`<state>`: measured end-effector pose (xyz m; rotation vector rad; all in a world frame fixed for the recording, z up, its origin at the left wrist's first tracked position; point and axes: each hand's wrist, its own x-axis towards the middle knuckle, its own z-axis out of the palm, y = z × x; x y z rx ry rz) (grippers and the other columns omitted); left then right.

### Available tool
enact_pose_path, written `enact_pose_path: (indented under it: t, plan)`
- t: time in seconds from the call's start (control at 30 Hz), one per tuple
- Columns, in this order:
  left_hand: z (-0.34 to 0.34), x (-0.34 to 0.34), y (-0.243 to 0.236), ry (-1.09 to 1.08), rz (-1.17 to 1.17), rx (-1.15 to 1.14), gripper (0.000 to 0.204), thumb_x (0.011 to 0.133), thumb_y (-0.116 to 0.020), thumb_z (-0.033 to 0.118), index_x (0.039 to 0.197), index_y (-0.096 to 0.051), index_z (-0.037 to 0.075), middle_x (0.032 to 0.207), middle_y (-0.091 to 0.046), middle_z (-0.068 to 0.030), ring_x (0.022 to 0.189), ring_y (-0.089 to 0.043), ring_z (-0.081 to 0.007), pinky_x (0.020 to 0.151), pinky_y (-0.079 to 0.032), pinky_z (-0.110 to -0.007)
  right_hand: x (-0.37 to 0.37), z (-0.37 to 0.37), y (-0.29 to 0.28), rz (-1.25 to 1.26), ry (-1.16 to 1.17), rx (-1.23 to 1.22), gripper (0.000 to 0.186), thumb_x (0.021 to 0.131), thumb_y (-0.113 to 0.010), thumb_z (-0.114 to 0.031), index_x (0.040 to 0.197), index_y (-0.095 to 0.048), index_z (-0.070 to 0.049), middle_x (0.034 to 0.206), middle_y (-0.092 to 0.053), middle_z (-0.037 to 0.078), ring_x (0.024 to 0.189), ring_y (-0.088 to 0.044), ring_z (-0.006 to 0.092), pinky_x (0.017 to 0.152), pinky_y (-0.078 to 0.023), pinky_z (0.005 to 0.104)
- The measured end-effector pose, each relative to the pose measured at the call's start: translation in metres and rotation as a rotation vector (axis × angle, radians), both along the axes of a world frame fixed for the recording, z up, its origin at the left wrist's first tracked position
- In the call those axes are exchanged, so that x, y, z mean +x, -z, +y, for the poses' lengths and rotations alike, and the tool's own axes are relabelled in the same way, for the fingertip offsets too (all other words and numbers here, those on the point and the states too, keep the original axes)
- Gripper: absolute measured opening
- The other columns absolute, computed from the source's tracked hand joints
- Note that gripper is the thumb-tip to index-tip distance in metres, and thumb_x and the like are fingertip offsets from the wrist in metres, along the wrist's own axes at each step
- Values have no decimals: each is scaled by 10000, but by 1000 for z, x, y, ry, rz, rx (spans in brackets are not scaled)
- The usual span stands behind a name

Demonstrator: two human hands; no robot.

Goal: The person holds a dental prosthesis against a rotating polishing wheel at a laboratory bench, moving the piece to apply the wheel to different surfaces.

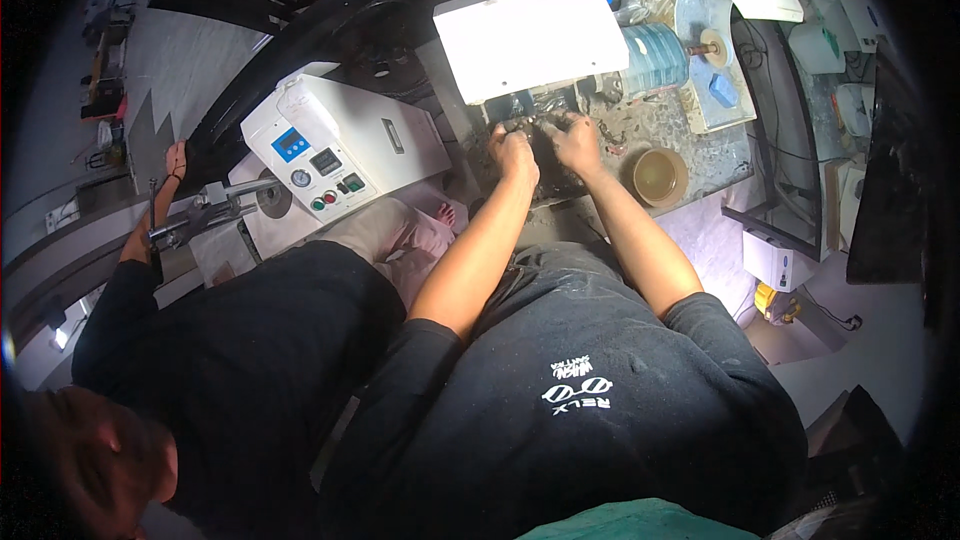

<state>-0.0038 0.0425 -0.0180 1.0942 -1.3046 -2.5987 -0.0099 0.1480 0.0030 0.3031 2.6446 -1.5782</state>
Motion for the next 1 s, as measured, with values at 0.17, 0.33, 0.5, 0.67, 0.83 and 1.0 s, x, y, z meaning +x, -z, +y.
enact_pose_path:
  t: [0.17, 0.33, 0.5, 0.67, 0.83, 1.0]
  plan:
    - [7, -5, 14, -229, -213, 80, 310, 638, -473, -67, 922, -504, 51, 911, -518, -35, 779, -476, -117, 731, -411, -280, -4, -5, -16, -24, -15, 31, 207, 709, -681, -149, 804, -659, 33, 746, -636, 228, 705, -635, 334, 677, -483, 388]
    - [5, -12, 29, -241, -319, 115, 300, 618, -508, -19, 912, -505, 43, 917, -514, -56, 827, -480, -154, 796, -388, -297, -8, -7, -17, -8, -30, 52, 232, 704, -691, -154, 832, -656, 36, 775, -636, 232, 744, -630, 356, 697, -481, 394]
    - [7, -17, 34, -196, -489, 220, 222, 643, -526, 56, 863, -515, 37, 1046, -479, -68, 843, -461, -185, 801, -360, -298, -11, -2, -10, -49, -71, 140, 247, 729, -668, -149, 894, -656, 36, 799, -653, 214, 708, -639, 281, 680, -487, 366]
    - [1, -11, 57, -196, -468, 350, 218, 658, -519, 51, 875, -524, 59, 1087, -460, -42, 815, -448, -125, 649, -374, -244, -8, -9, -19, 6, -109, 147, 267, 718, -679, -157, 898, -652, 39, 806, -652, 214, 702, -638, 280, 676, -487, 365]
    - [7, -7, 29, -139, -437, 380, 148, 667, -520, 48, 805, -510, 102, 1010, -467, -3, 682, -429, -74, 464, -306, -195, -2, 6, -7, 68, -77, 112, 265, 717, -679, -156, 898, -649, 35, 785, -648, 213, 694, -635, 295, 667, -483, 369]
    - [6, -13, 16, -199, -508, 418, 96, 681, -521, 65, 715, -462, 133, 881, -456, 13, 547, -320, -97, 431, -266, -206, -9, 1, -14, -4, -96, 181, 254, 712, -677, -149, 901, -652, 20, 774, -641, 219, 704, -635, 312, 672, -481, 378]
